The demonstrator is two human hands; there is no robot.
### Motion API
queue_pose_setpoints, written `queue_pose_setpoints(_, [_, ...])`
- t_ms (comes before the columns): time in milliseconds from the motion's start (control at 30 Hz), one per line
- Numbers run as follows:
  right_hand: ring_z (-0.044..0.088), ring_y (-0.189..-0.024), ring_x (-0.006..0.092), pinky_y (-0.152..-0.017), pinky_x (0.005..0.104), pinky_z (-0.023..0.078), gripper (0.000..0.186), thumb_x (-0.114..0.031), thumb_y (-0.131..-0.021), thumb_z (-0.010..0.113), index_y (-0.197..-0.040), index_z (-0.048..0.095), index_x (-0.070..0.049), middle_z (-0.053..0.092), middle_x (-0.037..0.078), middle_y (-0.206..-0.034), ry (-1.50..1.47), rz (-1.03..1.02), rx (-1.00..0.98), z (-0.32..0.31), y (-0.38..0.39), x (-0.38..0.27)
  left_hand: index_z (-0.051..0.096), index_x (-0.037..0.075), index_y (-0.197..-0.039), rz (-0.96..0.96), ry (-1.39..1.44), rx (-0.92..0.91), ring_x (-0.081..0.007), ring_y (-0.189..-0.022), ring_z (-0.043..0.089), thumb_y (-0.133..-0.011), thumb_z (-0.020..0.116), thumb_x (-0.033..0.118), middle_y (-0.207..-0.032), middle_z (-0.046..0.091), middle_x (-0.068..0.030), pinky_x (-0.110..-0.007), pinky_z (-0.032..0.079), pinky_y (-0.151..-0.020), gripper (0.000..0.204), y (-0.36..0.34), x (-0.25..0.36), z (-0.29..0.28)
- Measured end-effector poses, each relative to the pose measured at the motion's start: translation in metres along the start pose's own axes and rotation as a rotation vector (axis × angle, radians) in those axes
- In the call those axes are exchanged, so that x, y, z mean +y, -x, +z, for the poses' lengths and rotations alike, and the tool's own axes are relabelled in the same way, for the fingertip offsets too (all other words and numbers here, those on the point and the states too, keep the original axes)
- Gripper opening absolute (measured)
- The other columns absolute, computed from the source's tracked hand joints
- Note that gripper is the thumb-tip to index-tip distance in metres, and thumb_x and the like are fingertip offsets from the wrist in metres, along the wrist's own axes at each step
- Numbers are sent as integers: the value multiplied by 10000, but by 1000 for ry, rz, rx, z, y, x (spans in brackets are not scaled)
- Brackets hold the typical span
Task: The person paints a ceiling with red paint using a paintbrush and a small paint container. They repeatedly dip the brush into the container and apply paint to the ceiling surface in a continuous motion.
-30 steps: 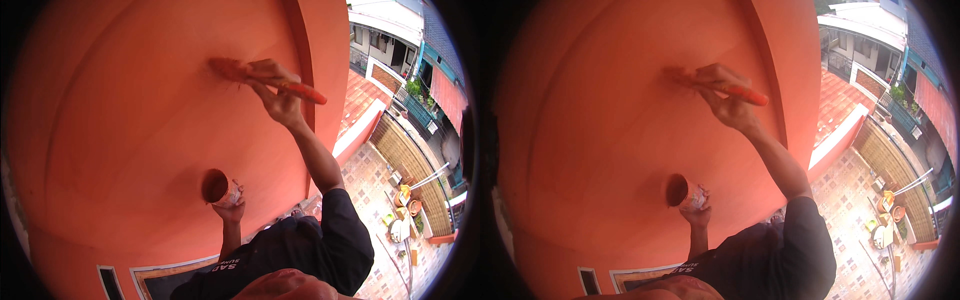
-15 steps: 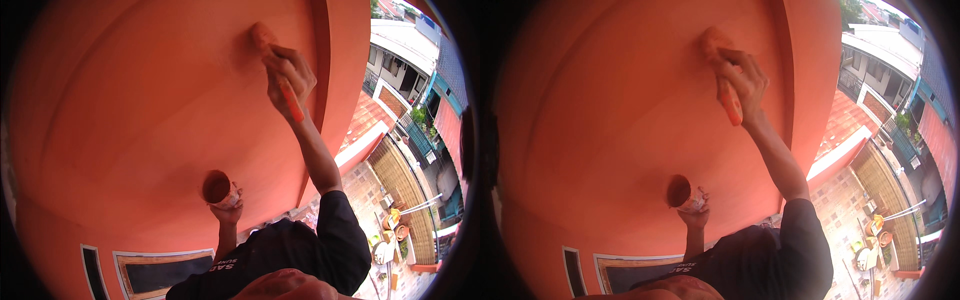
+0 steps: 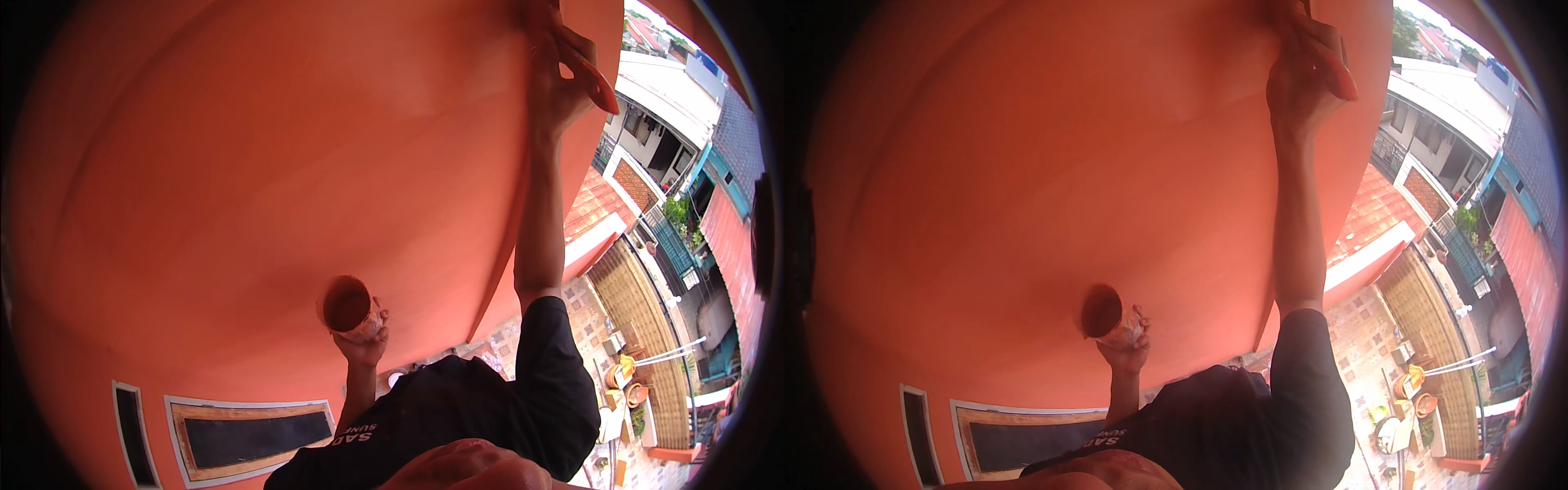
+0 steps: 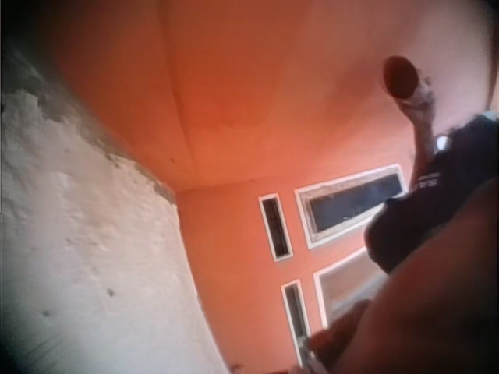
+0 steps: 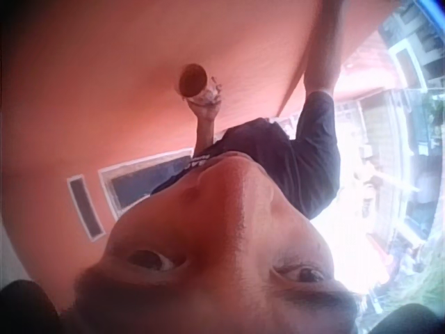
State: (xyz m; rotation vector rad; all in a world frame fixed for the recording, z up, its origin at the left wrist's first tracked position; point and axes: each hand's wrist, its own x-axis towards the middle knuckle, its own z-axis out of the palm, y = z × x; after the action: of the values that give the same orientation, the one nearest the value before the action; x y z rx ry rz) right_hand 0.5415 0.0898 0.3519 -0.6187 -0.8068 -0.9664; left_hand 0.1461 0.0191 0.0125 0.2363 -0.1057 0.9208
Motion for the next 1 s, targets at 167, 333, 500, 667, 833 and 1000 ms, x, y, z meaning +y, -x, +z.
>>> queue_pose_setpoints(167, [699,-783,252,-646,321,550,148,43,-781,751,-892,723,-52,724,78,-915,84,-287,-330,18,26,-78,560,199,-1396,-3,27,77,-362,-1165,540,-891,576,670,-1425,531,-148,-348,518,-638,691,0,3,-5])
queue_pose_setpoints(333, [697,-846,212,-744,308,562,113,68,-855,725,-942,723,-4,717,106,-994,-477,58,-559,8,44,-101,526,207,-1437,-67,49,77,-379,-1127,592,-890,568,699,-1457,520,-164,-355,537,-649,737,-14,3,4])
queue_pose_setpoints(500, [667,-926,156,-831,278,540,176,3,-939,693,-1105,648,41,697,109,-1014,-342,448,-102,-15,14,-33,485,204,-1478,-46,-5,50,-379,-1077,634,-894,580,707,-1485,490,-192,-346,563,-630,777,-19,1,12])
queue_pose_setpoints(667, [681,-910,191,-789,311,559,159,12,-955,666,-1105,634,56,712,115,-1035,-41,203,-28,-29,34,-2,447,204,-1499,-25,-4,158,-388,-1090,638,-878,562,777,-1496,470,-201,-371,608,-658,853,-12,3,3])
queue_pose_setpoints(833, [667,-784,270,-648,346,536,144,58,-894,680,-987,730,-40,708,130,-962,56,-148,-291,-19,91,-79,432,205,-1503,13,-64,183,-385,-1216,581,-880,524,796,-1463,491,-164,-434,654,-748,863,-10,5,-8])
queue_pose_setpoints(1000, [696,-805,271,-635,349,567,288,43,-763,749,-990,739,-136,712,122,-976,-385,-60,-703,-38,153,-146,486,197,-1453,-11,-68,238,-307,-1151,648,-889,407,846,-1372,592,-99,-445,633,-741,863,-14,1,-6])
